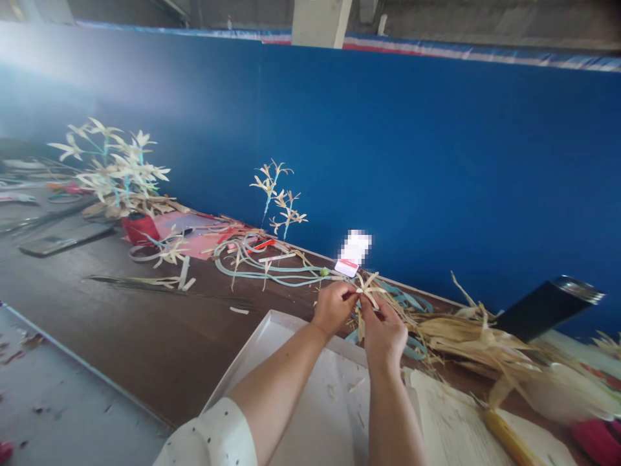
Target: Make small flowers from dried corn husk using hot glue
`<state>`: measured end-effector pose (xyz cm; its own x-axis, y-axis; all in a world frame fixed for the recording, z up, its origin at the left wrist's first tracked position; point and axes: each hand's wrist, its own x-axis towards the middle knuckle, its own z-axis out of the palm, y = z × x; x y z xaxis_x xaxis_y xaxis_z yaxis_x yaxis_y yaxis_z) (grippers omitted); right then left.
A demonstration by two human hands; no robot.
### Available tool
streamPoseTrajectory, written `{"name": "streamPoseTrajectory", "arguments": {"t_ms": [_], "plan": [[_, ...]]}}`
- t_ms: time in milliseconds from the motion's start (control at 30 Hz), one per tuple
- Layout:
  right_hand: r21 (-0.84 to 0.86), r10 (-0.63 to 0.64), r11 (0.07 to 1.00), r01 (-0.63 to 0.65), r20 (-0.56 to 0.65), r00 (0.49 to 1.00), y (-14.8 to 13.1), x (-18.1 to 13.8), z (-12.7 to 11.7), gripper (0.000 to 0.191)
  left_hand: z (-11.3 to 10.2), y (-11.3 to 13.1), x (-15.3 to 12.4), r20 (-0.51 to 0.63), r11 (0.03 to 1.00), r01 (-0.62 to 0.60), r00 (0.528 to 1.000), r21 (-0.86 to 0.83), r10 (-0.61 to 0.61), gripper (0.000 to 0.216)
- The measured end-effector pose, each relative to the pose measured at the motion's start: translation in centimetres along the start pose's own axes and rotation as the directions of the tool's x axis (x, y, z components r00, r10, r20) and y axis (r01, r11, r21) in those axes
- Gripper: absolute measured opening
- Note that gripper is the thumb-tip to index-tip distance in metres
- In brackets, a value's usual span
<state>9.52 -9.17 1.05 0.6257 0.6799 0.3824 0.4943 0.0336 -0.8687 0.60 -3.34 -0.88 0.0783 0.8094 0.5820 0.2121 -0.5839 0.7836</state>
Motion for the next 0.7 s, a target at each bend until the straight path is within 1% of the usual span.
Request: {"name": "streamPoseTrajectory", "arguments": {"t_ms": [200, 500, 700], "plan": [[0.025, 0.003, 1.000, -0.003, -0.013, 1.000, 0.65, -0.12, 0.45, 0.040, 0.09, 0.25, -0.16, -0.025, 0.999, -0.036, 0.999, 0.028, 0.037, 0.010], [0.002, 0.023, 1.000, -0.023, -0.031, 0.999, 0.29, -0.07, 0.34, 0.042, 0.04, 0.29, -0.23, 0.015, 0.993, -0.097, 0.995, 0.062, 0.096, 0.012], [0.062, 0.064, 0.996, -0.061, -0.049, 0.997, 0.52, -0.03, 0.42, 0.038, -0.08, 0.23, -0.29, 0.061, 0.987, -0.156, 0.986, 0.037, 0.154, 0.016]]}}
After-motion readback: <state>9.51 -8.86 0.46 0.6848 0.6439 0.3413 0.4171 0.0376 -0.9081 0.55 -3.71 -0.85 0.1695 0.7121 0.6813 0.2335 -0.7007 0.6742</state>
